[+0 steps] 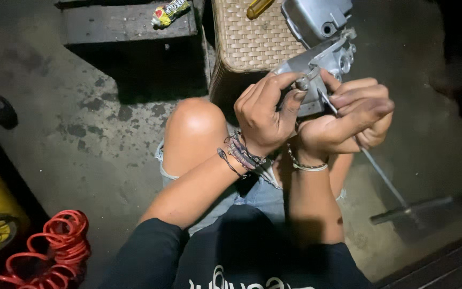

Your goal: The person uses a T-handle wrench to tighten or loosen bolts on a metal engine component held in their hands, then sets the tool down and handles the component by hand.

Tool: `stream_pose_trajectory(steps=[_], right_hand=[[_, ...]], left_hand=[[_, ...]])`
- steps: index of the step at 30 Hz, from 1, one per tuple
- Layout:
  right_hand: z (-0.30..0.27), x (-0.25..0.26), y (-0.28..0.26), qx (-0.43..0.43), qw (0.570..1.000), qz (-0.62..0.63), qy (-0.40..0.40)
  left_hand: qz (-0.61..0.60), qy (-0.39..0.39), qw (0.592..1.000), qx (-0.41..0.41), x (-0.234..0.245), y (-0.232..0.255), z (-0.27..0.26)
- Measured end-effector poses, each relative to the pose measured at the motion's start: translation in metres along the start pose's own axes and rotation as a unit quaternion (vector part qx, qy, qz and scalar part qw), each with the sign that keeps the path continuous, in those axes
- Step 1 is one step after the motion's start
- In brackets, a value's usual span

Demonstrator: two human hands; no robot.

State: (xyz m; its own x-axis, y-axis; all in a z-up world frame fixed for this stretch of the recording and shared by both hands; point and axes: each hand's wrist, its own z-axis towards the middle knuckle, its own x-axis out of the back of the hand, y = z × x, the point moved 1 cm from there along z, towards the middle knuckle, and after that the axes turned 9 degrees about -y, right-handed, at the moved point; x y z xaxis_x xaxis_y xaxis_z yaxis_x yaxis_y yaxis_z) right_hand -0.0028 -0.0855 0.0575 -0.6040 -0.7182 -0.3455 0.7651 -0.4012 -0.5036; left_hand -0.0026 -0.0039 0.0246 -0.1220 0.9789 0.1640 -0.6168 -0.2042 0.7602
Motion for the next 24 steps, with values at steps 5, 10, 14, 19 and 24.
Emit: stream_pose_trajectory(steps=[5, 10, 14, 19, 24], right_hand=[[0.001, 0.0, 0.001, 0.018, 1.0, 0.001, -0.005], [0.003, -0.013, -0.025, -0.108, 0.989, -0.102, -0.003], [0.001, -0.013, -0.027, -0.108, 0.986, -0.126, -0.021], [0.002, -0.016, -0.024, -0.094, 0.987, -0.127, -0.001], [0.007, -0.017, -0.02, -0.092, 0.986, -0.14, -0.008]], left_hand=[[0.009, 0.001, 1.0, -0.009, 0.003, 0.004, 0.003], [0.027, -0.045, 0.999, 0.003, 0.005, 0.007, -0.001], [0.046, -0.06, 0.997, 0.003, 0.009, 0.01, 0.003], [0.055, -0.078, 0.995, -0.02, 0.011, 0.009, 0.003], [0.051, -0.06, 0.996, -0.035, 0.012, 0.011, 0.005]])
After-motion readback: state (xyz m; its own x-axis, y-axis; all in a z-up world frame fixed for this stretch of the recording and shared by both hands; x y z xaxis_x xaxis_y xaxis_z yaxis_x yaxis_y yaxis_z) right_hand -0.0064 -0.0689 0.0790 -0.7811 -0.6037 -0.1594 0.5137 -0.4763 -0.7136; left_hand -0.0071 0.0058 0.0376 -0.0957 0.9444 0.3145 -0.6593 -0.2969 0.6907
